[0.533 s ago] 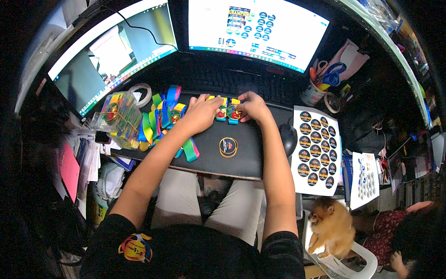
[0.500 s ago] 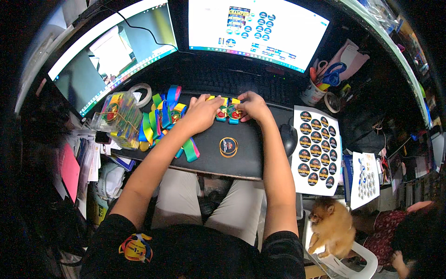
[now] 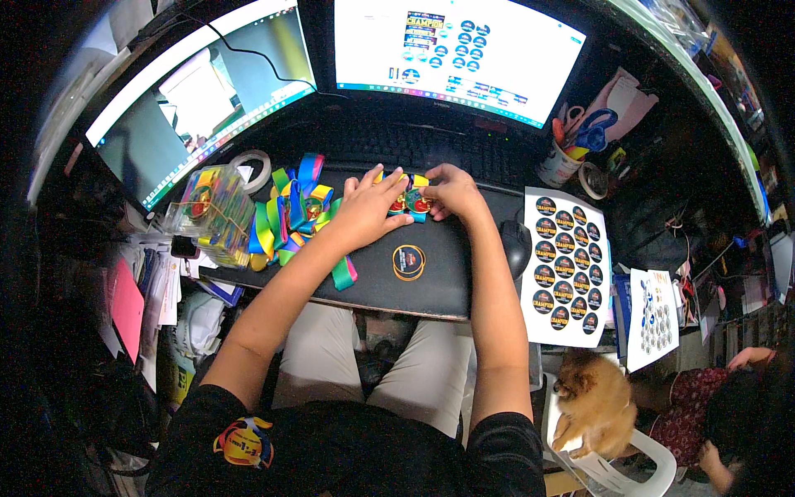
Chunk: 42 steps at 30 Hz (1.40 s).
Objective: The person assembles medals by attaching circular stickers to the center of colorful ribbons. They repeatedly pick up a ribbon, apply a sticker, and place the finished medal on the desk.
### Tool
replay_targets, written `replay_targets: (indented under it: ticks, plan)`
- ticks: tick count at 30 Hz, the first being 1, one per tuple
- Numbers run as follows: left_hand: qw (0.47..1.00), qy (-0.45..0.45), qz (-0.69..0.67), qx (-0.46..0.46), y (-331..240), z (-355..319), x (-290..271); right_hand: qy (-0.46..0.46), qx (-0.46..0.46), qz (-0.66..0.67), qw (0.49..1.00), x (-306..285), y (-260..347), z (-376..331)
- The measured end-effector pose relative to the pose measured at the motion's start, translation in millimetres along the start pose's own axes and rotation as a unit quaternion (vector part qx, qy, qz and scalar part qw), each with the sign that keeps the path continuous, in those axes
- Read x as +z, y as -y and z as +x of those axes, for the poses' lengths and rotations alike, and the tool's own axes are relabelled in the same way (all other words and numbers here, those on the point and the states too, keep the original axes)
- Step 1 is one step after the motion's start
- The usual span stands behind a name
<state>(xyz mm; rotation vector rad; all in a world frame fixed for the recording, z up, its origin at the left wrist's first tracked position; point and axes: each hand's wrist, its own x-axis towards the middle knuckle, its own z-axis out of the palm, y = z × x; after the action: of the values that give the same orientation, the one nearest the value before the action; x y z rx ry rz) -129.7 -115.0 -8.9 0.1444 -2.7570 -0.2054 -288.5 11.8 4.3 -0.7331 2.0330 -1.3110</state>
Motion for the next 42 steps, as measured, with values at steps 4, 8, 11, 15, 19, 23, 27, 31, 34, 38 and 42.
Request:
replay_targets:
  ticks: [4, 8, 11, 15, 19, 23, 27, 31, 34, 38, 42]
  plan:
    - [0.999, -0.045, -0.009, 0.005, -1.4, 3.7, 4.8, -0.008, 0.006, -0.004, 1.0, -0.8, 2.1, -1.5]
    - [0.999, -0.026, -0.015, -0.012, -2.3, 6.6, 7.5, -0.012, 0.005, 0.006, 1.0, -0.3, 2.1, -2.0]
    - [0.999, -0.012, -0.013, -0.027, -2.5, 5.5, 4.5, -0.013, 0.004, -0.002, 1.0, 0.3, 1.0, -1.2]
    - [0.998, 0.015, -0.013, -0.058, -0.5, -1.7, -9.8, -0.039, -0.007, -0.042, 0.998, 1.5, -0.3, -1.3]
    - [0.993, 0.05, 0.02, -0.109, 8.4, -29.7, -35.6, -0.183, -0.063, -0.142, 0.971, 5.4, 2.7, -6.2]
    - [0.986, 0.084, 0.053, -0.137, 14.4, -69.1, -53.5, -0.225, -0.293, -0.227, 0.901, 26.1, 14.0, -14.7]
    - [0.988, 0.031, 0.079, -0.13, 14.2, -89.0, -53.0, -0.08, -0.45, -0.357, 0.814, 66.3, 31.5, -19.6]
    - [0.986, -0.002, 0.105, -0.132, 12.4, -94.2, -48.2, -0.013, -0.356, -0.49, 0.795, 99.3, 46.5, -21.2]
    - [0.984, -0.069, 0.102, -0.132, 9.3, -100.9, -46.7, 0.026, -0.312, -0.522, 0.793, 109.9, 57.8, -15.4]
    - [0.979, -0.163, 0.042, -0.118, -1.5, -121.9, -42.0, 0.067, -0.307, -0.506, 0.803, 116.4, 73.8, -4.6]
    - [0.984, -0.13, -0.009, -0.124, -11.2, -142.1, -35.5, 0.113, -0.386, -0.401, 0.823, 118.1, 92.7, 0.6]
